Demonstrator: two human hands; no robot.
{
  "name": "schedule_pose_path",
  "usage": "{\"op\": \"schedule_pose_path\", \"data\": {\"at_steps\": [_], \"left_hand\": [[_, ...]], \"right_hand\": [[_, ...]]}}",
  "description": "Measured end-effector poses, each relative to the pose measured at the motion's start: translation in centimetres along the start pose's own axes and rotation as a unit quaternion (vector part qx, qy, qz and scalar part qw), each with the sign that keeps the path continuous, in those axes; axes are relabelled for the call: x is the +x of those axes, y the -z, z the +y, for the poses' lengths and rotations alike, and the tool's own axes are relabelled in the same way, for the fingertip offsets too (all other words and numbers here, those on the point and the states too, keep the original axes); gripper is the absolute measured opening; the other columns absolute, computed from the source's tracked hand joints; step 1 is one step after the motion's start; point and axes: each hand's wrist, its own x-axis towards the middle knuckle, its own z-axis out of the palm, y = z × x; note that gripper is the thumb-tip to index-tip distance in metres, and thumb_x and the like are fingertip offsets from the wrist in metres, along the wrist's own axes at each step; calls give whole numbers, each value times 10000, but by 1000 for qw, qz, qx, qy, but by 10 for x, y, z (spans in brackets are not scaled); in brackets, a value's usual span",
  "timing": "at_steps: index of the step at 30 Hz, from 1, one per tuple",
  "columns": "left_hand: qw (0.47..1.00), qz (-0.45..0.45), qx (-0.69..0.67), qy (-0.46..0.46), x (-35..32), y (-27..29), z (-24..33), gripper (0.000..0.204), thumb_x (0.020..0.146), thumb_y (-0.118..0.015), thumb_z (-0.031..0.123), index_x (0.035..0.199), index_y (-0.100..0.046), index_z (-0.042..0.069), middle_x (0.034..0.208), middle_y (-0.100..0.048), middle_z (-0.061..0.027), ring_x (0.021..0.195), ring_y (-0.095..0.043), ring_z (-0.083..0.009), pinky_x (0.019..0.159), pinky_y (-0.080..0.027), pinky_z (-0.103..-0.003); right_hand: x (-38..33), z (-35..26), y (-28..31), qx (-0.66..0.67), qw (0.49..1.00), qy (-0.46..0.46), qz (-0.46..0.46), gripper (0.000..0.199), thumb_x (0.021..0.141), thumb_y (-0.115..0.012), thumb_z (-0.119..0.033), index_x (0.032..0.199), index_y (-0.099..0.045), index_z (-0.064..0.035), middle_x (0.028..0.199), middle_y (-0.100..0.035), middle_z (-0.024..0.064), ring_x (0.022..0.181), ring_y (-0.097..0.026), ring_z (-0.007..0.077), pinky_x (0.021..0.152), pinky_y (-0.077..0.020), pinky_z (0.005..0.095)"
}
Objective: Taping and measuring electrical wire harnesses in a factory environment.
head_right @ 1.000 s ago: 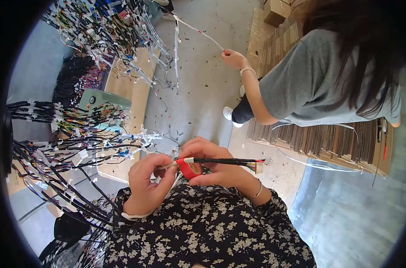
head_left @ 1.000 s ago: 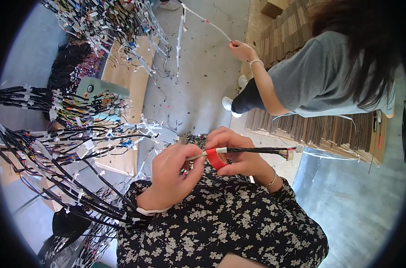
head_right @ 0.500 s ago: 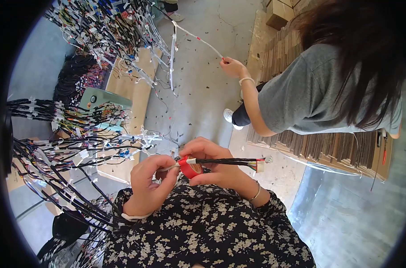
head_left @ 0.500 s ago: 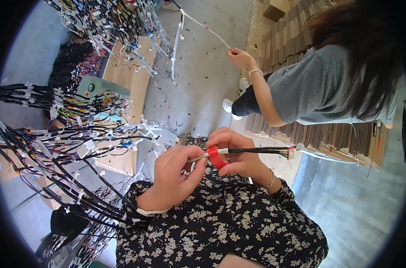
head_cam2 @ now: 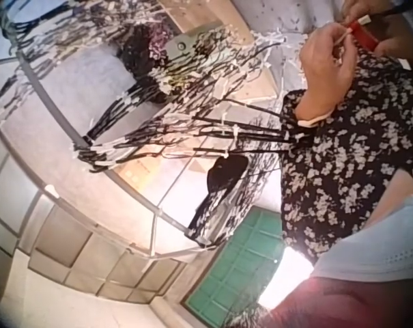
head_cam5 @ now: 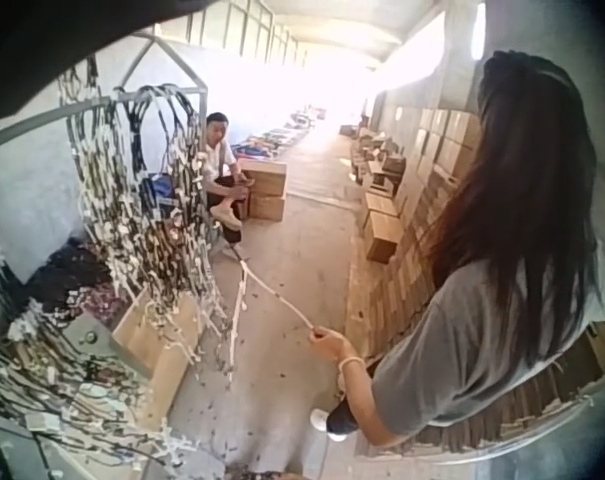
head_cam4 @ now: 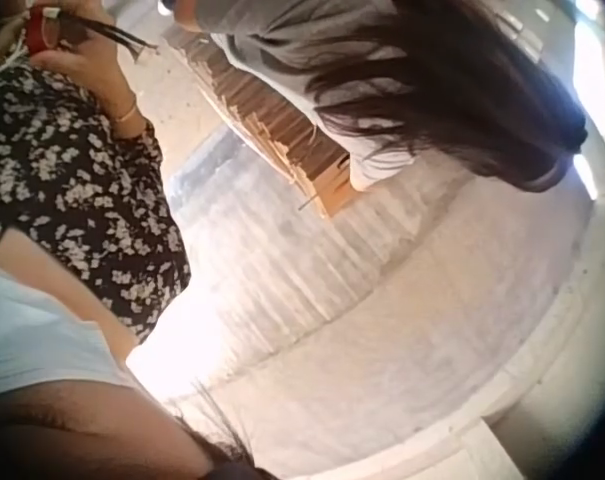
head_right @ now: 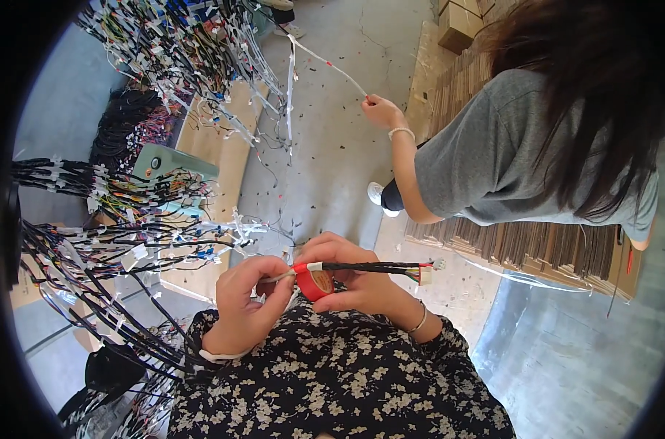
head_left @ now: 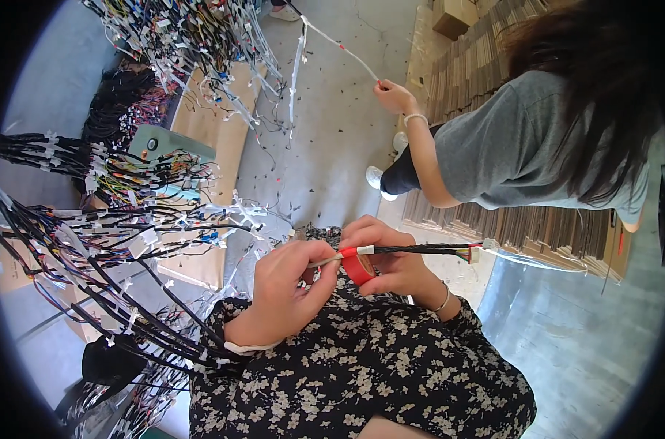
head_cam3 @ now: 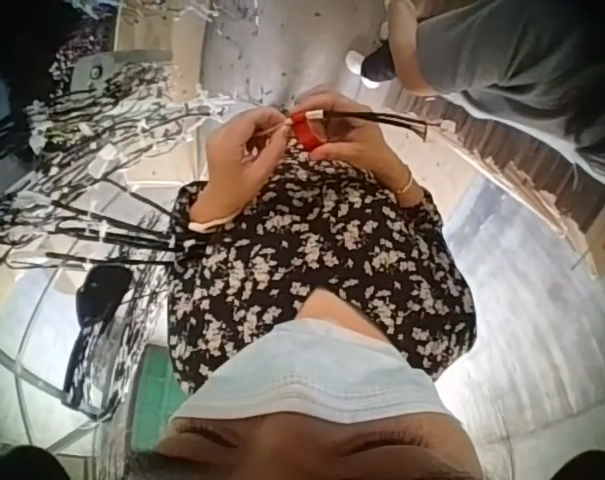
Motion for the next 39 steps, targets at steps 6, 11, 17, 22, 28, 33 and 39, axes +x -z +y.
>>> {"op": "schedule_pose_path", "data": {"at_steps": [6, 11, 17, 22, 28, 33, 39], "left_hand": [[1000, 2, 1, -1, -1, -1, 1, 145, 822, -723, 12, 936, -633, 15, 741, -630, -68, 524, -551, -146, 477, -421, -273], [1000, -15, 1, 8, -5, -1, 3, 137, 839, -713, -18, 949, -632, -10, 763, -650, -37, 599, -559, -62, 522, -415, -206], [999, -11, -17, 31, -2, 0, 4, 134, 843, -717, -9, 949, -634, -12, 754, -653, -30, 607, -555, -53, 532, -420, -208], [999, -12, -28, 20, 1, 4, 5, 137, 855, -718, 36, 965, -648, -5, 791, -662, -83, 580, -601, -127, 509, -463, -245], [983, -25, -90, 160, -3, 6, 14, 152, 877, -723, 62, 988, -662, -22, 776, -652, -9, 676, -544, -47, 601, -440, -211], [976, -16, -147, 160, -10, -3, 9, 175, 896, -718, 59, 1032, -660, -36, 823, -691, -27, 738, -618, -56, 640, -474, -197], [966, -33, -186, 175, -7, -8, 3, 217, 921, -696, 54, 1115, -656, -36, 851, -702, -44, 767, -647, -79, 662, -493, -204]], "right_hand": [[-2, 0, 1, -1, 1000, 0, -2, 594, 725, -852, -44, 1260, -594, -52, 1258, -488, 73, 1184, -516, 174, 965, -481, 305], [-6, -2, -1, -6, 1000, -1, 1, 585, 723, -848, -27, 1257, -609, -56, 1264, -482, 65, 1176, -521, 166, 969, -482, 296], [-3, -4, 0, -8, 1000, -14, 0, 588, 725, -842, -23, 1267, -616, -64, 1261, -482, 65, 1177, -519, 167, 978, -472, 293], [2, -11, -3, -39, 999, 0, -6, 595, 736, -842, -61, 1286, -617, -79, 1263, -489, 70, 1159, -523, 180, 997, -432, 307], [-2, 3, -3, -83, 997, -3, -6, 601, 765, -832, -91, 1314, -587, -99, 1298, -459, 70, 1157, -494, 164, 953, -437, 291], [-6, -5, -10, -44, 999, 12, -13, 573, 775, -810, -92, 1299, -576, -85, 1244, -449, 75, 1187, -465, 192, 1019, -386, 318], [-5, -8, -5, -64, 997, 29, -33, 552, 798, -775, -81, 1305, -557, -80, 1246, -448, 69, 1173, -470, 178, 996, -386, 299]]}}
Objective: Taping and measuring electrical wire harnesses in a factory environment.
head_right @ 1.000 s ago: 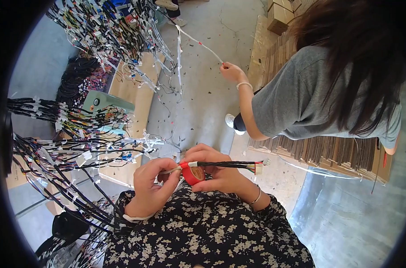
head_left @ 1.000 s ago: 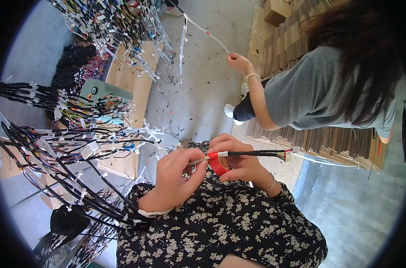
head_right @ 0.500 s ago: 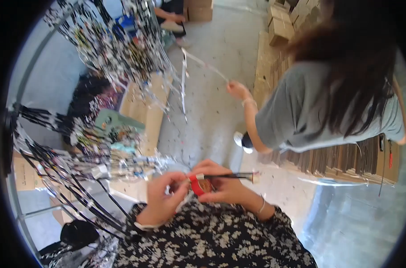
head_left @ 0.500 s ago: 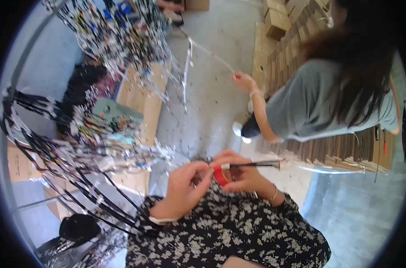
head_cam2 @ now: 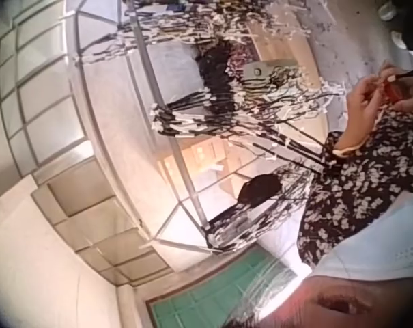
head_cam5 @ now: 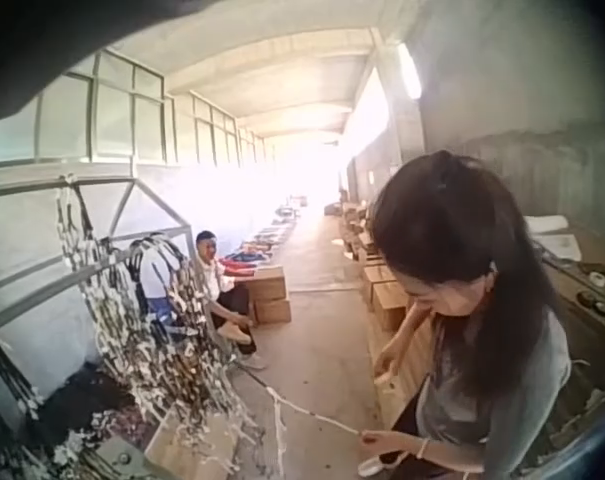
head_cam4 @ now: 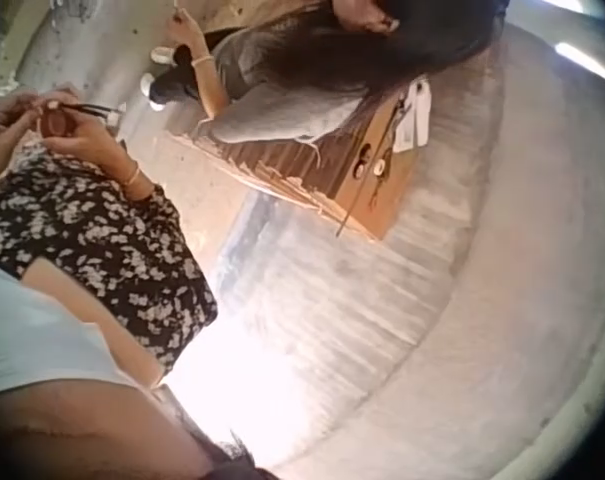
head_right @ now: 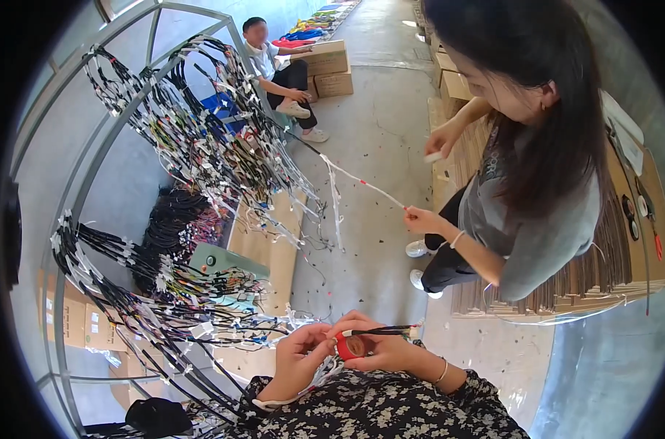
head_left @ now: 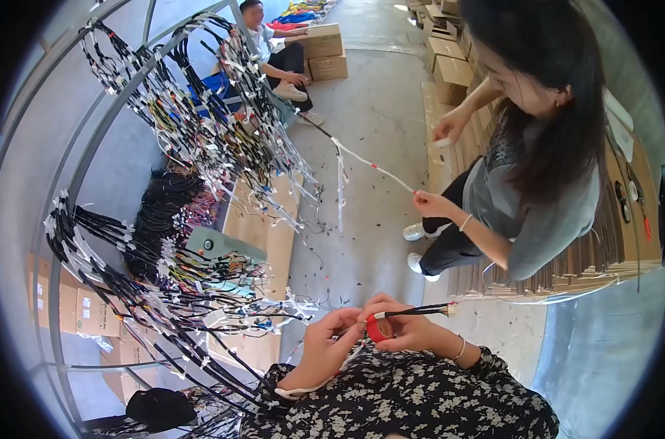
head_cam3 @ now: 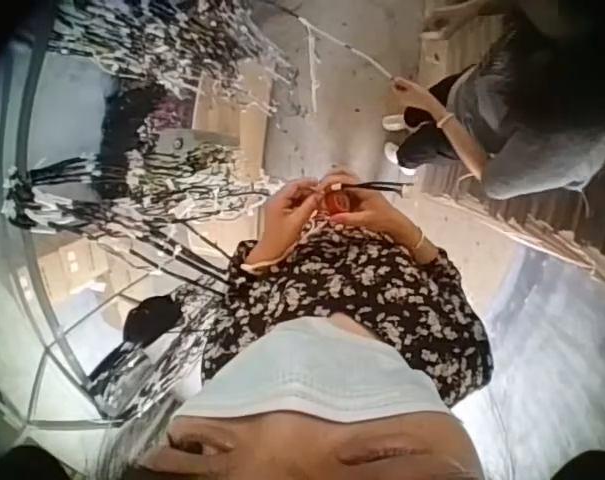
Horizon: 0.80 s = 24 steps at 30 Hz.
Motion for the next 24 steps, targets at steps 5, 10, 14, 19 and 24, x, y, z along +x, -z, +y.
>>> {"op": "schedule_pose_path", "data": {"at_steps": [5, 10, 14, 19, 24], "left_hand": [[998, -6, 58, -30, 3, 2, 1, 234, 923, -679, 68, 1138, -680, -26, 828, -695, -53, 731, -620, -79, 647, -477, -223], [984, -30, 164, -68, 2, 5, 1, 225, 927, -655, 34, 1143, -697, -15, 877, -699, -68, 749, -614, -101, 662, -467, -229], [976, -20, 196, -94, -1, -1, -1, 213, 927, -653, 40, 1128, -696, -15, 884, -700, -82, 747, -611, -102, 656, -466, -243], [948, 40, 251, -192, 6, -6, -5, 191, 928, -636, 54, 1107, -684, 12, 840, -663, -155, 723, -652, -274, 660, -505, -338], [932, -23, 308, -192, 14, -1, 6, 166, 919, -611, 35, 1071, -654, -16, 875, -649, -190, 766, -641, -361, 681, -511, -401]], "right_hand": [[1, -6, -4, 29, 1000, 7, 10, 539, 815, -749, -57, 1316, -552, -70, 1235, -453, 76, 1186, -465, 182, 1037, -365, 299], [-10, 4, -13, 60, 997, -5, 46, 581, 816, -753, -56, 1356, -540, -31, 1240, -448, 78, 1186, -432, 168, 1031, -351, 312], [-18, 3, -22, 73, 993, -22, 86, 659, 835, -734, 3, 1423, -436, 11, 1252, -554, 92, 1126, -513, 135, 977, -439, 279], [-20, 14, -34, 213, 953, -108, 189, 554, 830, -767, 15, 1297, -469, 19, 1122, -627, 64, 1006, -638, 132, 848, -539, 264], [-18, 14, -31, 130, 965, -73, 214, 508, 776, -820, -9, 1214, -565, 23, 1100, -637, 41, 1022, -605, 114, 900, -499, 277]]}}
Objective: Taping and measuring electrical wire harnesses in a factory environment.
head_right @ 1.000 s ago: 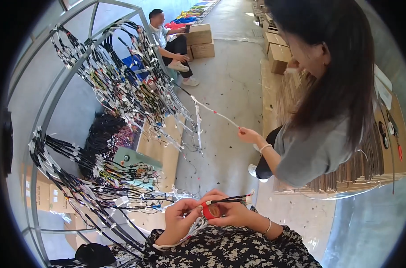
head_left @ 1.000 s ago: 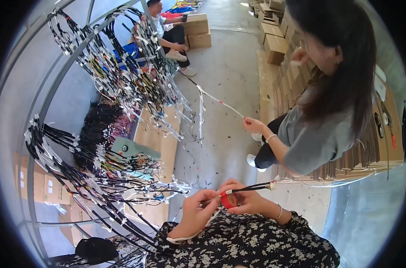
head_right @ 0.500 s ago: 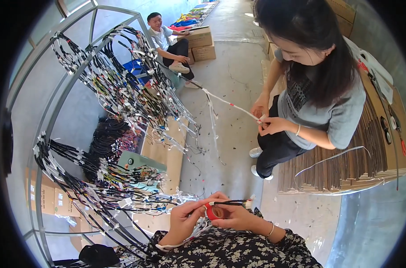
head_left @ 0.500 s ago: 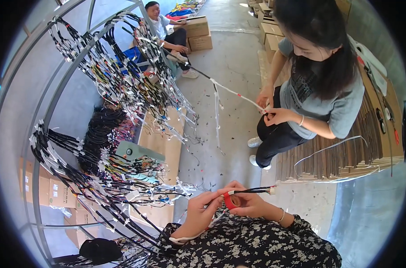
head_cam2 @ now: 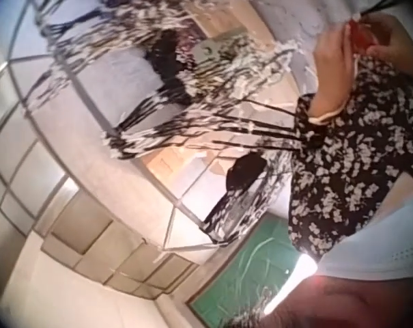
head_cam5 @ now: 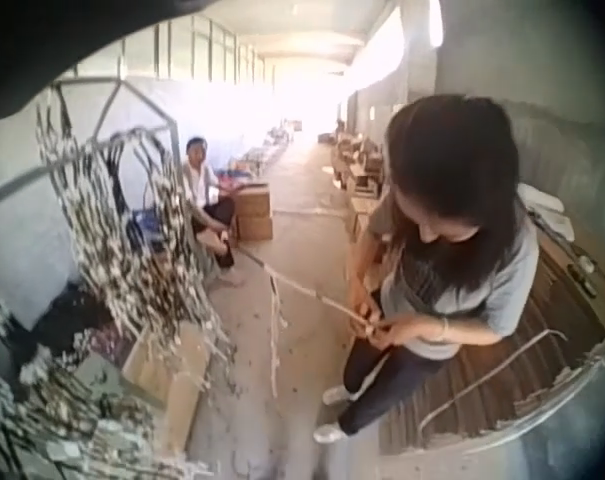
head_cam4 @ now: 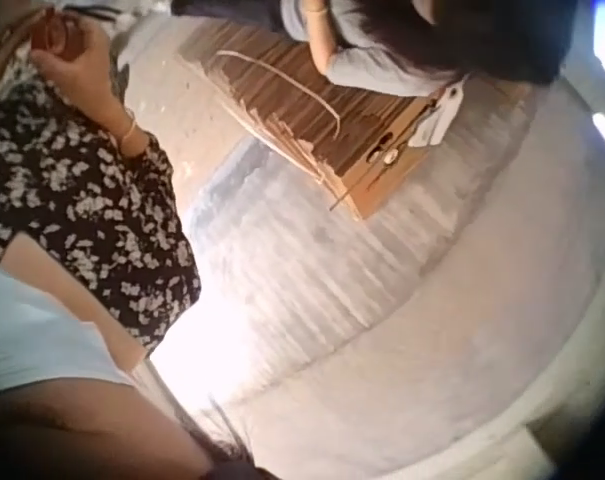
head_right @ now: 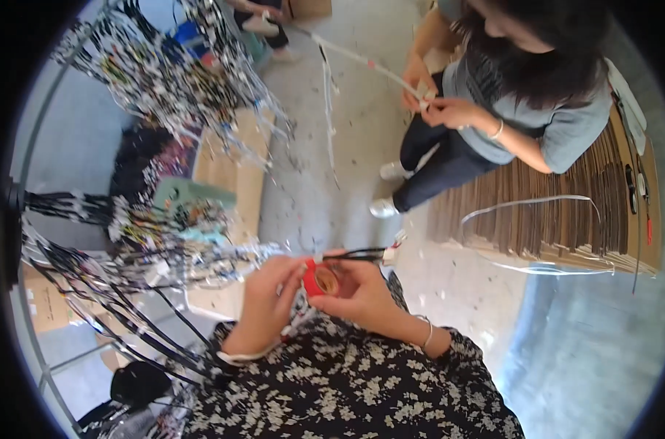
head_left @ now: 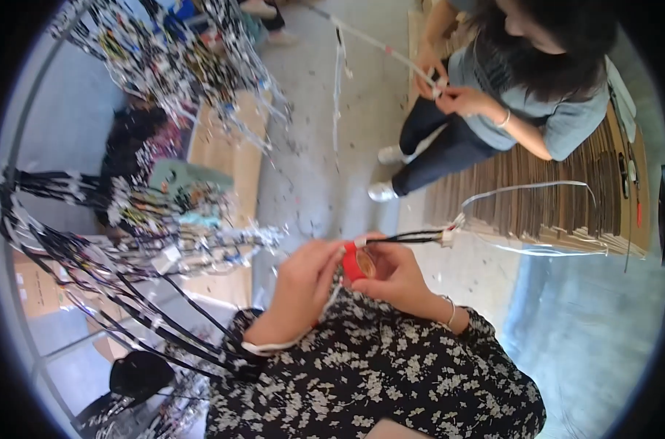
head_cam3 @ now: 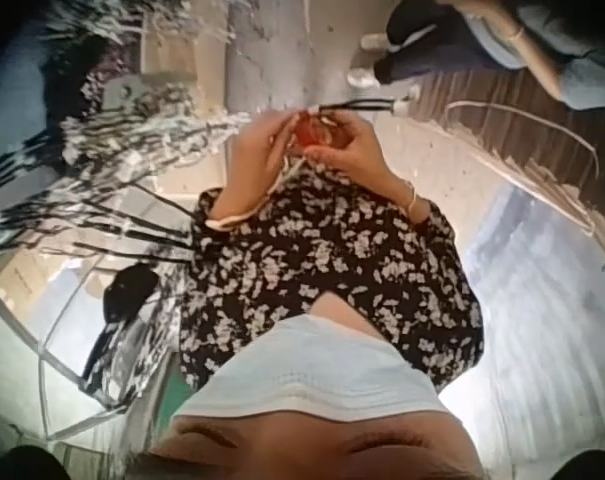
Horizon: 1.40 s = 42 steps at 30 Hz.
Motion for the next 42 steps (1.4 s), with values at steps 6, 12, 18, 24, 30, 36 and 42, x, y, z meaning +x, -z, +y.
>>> {"op": "schedule_pose_path", "data": {"at_steps": [6, 12, 18, 24, 30, 36, 42], "left_hand": [[999, 27, 25, -20, 0, -7, -16, 162, 866, -651, -7, 1025, -643, -35, 820, -647, -161, 705, -630, -329, 608, -499, -401], [993, 71, 60, -75, 0, -12, -20, 198, 835, -676, -26, 1030, -641, -35, 805, -649, -153, 686, -629, -313, 583, -495, -389], [989, 76, 82, -94, -3, -12, -14, 215, 845, -678, -9, 1056, -642, -28, 806, -657, -149, 667, -625, -309, 577, -495, -396], [997, 60, 46, 5, 3, -18, -21, 177, 909, -662, 90, 1062, -680, 5, 791, -664, -175, 671, -652, -334, 588, -511, -403], [998, 62, 12, 23, 10, -17, -13, 154, 917, -621, 55, 1041, -665, -24, 787, -632, -194, 711, -610, -374, 624, -475, -429], [995, 88, 46, -12, 10, -24, -16, 176, 844, -660, -8, 1019, -669, -24, 745, -630, -153, 635, -602, -314, 574, -464, -403], [990, 99, 83, -56, 7, -26, -19, 213, 783, -684, -28, 992, -678, 7, 735, -620, -131, 643, -606, -309, 570, -469, -402]], "right_hand": [[1, 9, 0, 55, 998, 27, -3, 597, 789, -800, 27, 1301, -493, 28, 1293, -576, 133, 1153, -589, 178, 995, -488, 316], [-2, -7, -15, 26, 999, 13, 46, 641, 764, -850, -51, 1290, -502, 62, 1205, -640, 127, 1111, -610, 165, 961, -497, 301], [-7, -6, -14, 62, 997, 19, 38, 557, 823, -755, 57, 1306, -479, 48, 1197, -629, 128, 1031, -630, 155, 840, -549, 284], [5, 4, -4, 131, 991, -7, 25, 496, 867, -716, 33, 1317, -508, 20, 1171, -635, 83, 904, -621, 102, 715, -533, 234], [11, -11, -4, 105, 994, -7, 17, 515, 868, -718, 33, 1333, -496, 27, 1204, -630, 85, 1035, -618, 109, 774, -537, 221], [11, -14, -11, 85, 995, 13, 49, 584, 814, -779, 25, 1325, -497, 56, 1195, -638, 112, 1019, -634, 133, 855, -535, 254], [15, -28, -3, 5, 1000, 9, -30, 524, 904, -687, 14, 1385, -479, 30, 1000, -647, 29, 836, -585, 48, 692, -460, 191]]}}
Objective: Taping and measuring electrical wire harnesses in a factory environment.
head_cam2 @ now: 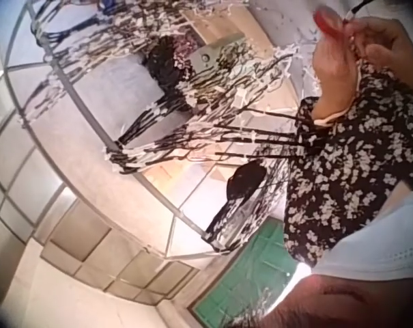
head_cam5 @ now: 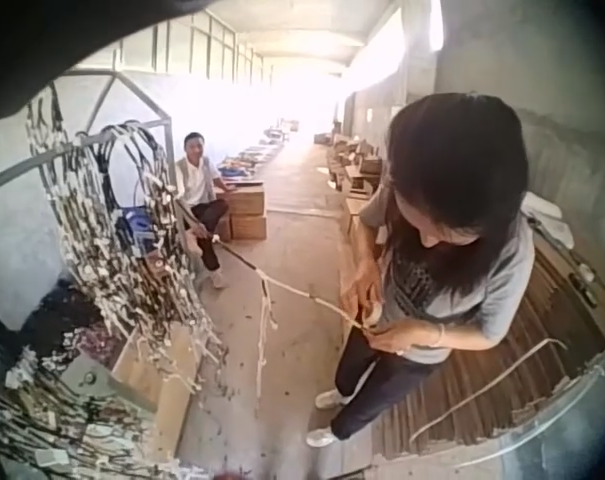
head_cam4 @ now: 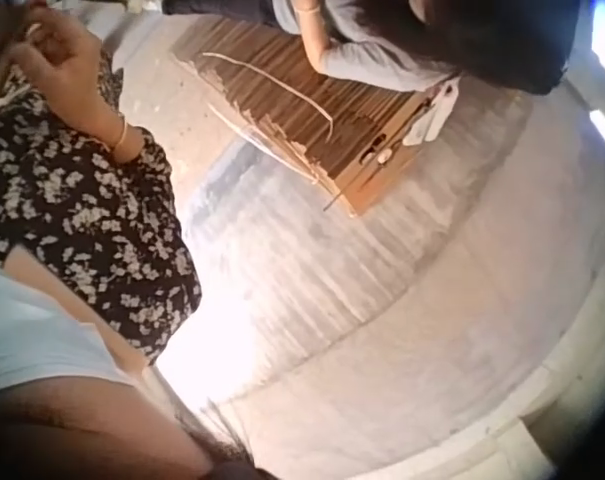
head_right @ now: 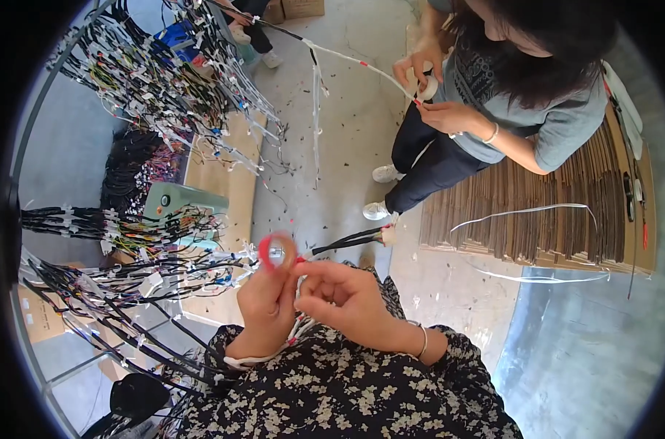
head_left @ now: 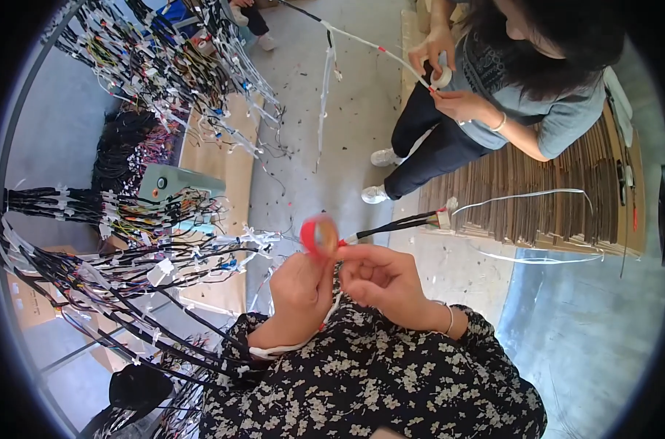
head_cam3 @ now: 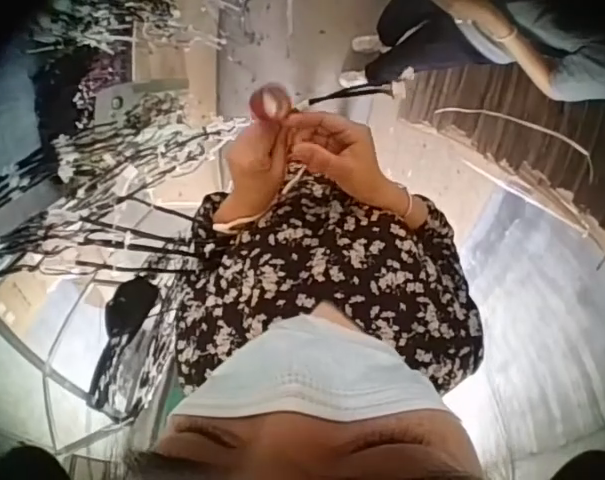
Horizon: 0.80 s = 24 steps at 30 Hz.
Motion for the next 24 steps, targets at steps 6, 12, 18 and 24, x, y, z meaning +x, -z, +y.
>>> {"op": "schedule_pose_path", "data": {"at_steps": [6, 12, 18, 24], "left_hand": [[982, -32, -124, 137, -4, 2, 1, 96, 857, -701, 36, 937, -696, -16, 775, -665, -142, 666, -637, -287, 587, -481, -365], [899, -164, -305, 269, 10, 11, 3, 143, 951, -645, 103, 978, -704, -25, 675, -609, -33, 594, -541, -87, 546, -402, -241], [903, -136, -328, 240, 0, 10, -2, 129, 950, -644, 90, 986, -690, -25, 699, -608, -37, 621, -552, -100, 559, -417, -259], [959, -62, -236, 145, 2, 3, -2, 96, 919, -661, 56, 986, -685, -9, 736, -624, -105, 629, -581, -214, 575, -434, -305]], "right_hand": [[0, -4, 6, -12, 999, -24, 32, 276, 1007, -552, -151, 1210, -612, 26, 665, -554, -25, 545, -430, 24, 487, -318, 186], [29, 20, 52, -143, 982, 122, -17, 759, 811, -749, -170, 1451, -375, -10, 1469, -401, 127, 1352, -397, 224, 1100, -327, 428], [43, 14, 49, -58, 988, 28, -137, 413, 847, -774, -124, 1218, -620, -27, 1244, -571, 102, 1128, -553, 167, 938, -470, 312], [25, 25, 26, -134, 981, 142, -3, 393, 829, -772, -23, 1182, -601, -18, 1094, -577, 26, 837, -512, 54, 707, -412, 196]]}}
